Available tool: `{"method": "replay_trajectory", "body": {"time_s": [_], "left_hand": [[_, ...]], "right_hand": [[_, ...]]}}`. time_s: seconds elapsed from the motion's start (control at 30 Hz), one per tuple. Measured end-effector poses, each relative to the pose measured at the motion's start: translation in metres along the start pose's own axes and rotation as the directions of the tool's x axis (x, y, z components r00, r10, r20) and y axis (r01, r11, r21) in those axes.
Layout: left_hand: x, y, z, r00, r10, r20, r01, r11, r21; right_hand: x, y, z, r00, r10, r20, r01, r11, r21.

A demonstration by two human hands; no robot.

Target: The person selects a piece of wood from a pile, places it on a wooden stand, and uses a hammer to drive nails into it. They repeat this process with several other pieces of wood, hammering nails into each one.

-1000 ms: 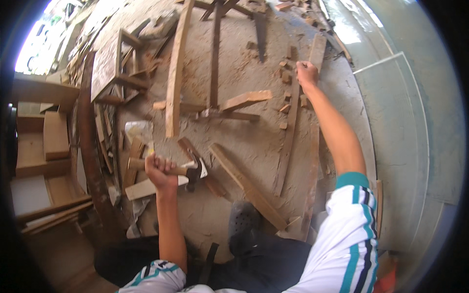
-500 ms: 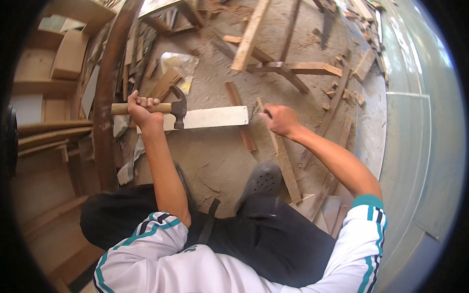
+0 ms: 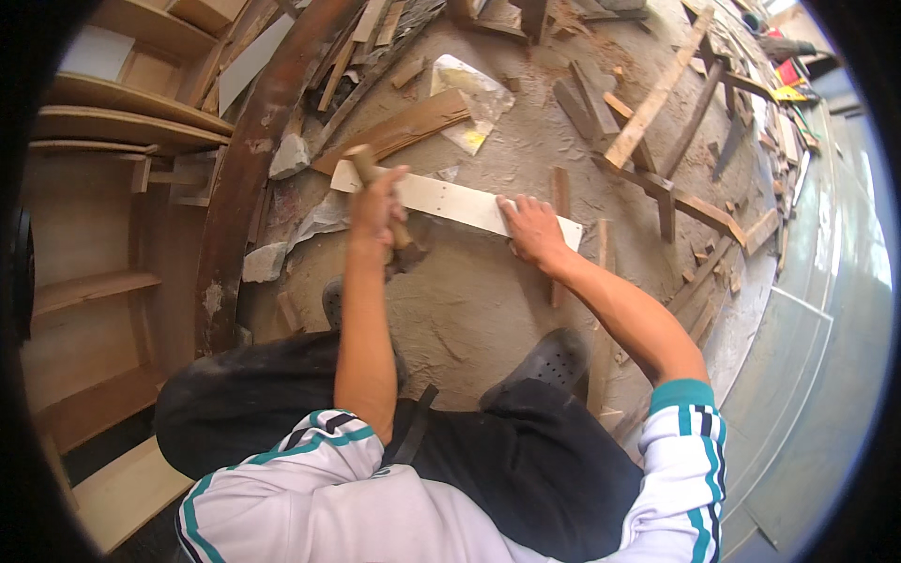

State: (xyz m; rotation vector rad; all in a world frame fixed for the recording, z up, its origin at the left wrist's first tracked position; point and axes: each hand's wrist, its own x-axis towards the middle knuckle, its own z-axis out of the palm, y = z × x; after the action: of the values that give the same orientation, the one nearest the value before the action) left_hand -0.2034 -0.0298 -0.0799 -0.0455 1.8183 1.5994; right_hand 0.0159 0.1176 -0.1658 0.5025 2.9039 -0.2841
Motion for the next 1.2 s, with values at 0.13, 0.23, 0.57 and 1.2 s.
{"method": "replay_trajectory", "body": {"time_s": [0.13,0.23,0.57,1.2], "left_hand": [[-0.004,-0.014,0.052,0.971,-0.101,0.219,0.094,0.995,0.045],[-0.014,-0.009,0.095,0.926,-0.078,0.368,0.069,0.997,0.039],[-0.072,-0.017,0.108,0.796,-0.129,0.591,0.145,0.989,0.021],[-0.074,-0.030,0.061,0.776,-0.245,0.581,0.208,0.969,0.131]], "right_hand": [[0.001,0.004,0.003,0.997,0.021,-0.074,-0.010,0.990,0.140],[-0.002,0.012,0.012,0.990,0.018,-0.140,0.013,0.976,0.216],[-0.025,-0.017,-0.012,0.968,0.144,-0.204,-0.084,0.957,0.278],[-0.115,-0.040,-0.048,0.755,0.608,-0.246,-0.496,0.774,0.394]]}}
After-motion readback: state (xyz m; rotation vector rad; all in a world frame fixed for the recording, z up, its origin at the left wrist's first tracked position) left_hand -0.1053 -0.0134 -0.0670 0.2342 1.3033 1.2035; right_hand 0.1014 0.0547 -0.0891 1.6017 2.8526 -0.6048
